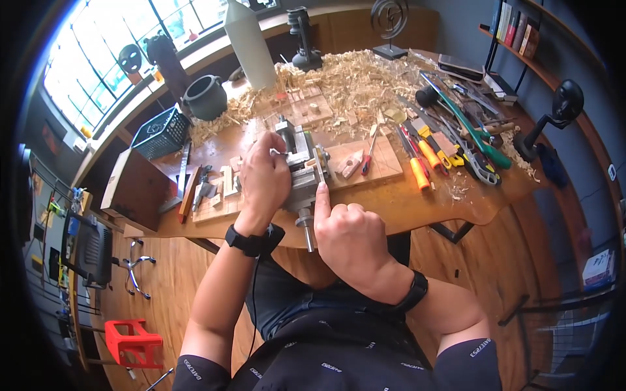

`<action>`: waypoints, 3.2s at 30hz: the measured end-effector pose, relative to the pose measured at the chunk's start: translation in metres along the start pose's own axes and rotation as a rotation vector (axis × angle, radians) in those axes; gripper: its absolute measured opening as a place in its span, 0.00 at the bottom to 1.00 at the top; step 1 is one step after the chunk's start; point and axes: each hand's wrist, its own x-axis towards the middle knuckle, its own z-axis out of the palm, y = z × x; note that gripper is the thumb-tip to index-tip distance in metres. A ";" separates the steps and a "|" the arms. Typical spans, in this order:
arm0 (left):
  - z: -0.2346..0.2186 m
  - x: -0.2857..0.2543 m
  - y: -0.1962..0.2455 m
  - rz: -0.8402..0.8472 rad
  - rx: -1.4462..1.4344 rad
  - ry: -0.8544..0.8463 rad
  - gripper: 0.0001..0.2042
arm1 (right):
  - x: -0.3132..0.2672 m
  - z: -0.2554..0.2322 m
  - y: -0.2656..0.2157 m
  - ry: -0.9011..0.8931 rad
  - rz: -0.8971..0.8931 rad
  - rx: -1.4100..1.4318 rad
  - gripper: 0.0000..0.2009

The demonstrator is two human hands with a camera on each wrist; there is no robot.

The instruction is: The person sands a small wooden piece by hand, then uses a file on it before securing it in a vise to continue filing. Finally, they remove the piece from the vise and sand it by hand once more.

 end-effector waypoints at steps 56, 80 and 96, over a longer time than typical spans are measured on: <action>-0.027 -0.106 -0.098 0.117 0.409 -0.220 0.37 | -0.012 0.076 -0.013 -0.049 0.266 0.976 0.13; -0.047 -0.055 -0.070 0.094 0.057 0.062 0.14 | 0.007 0.074 -0.002 0.019 0.303 0.987 0.07; 0.029 0.000 -0.035 0.189 -0.182 0.132 0.13 | 0.019 0.046 0.035 0.181 0.133 0.669 0.25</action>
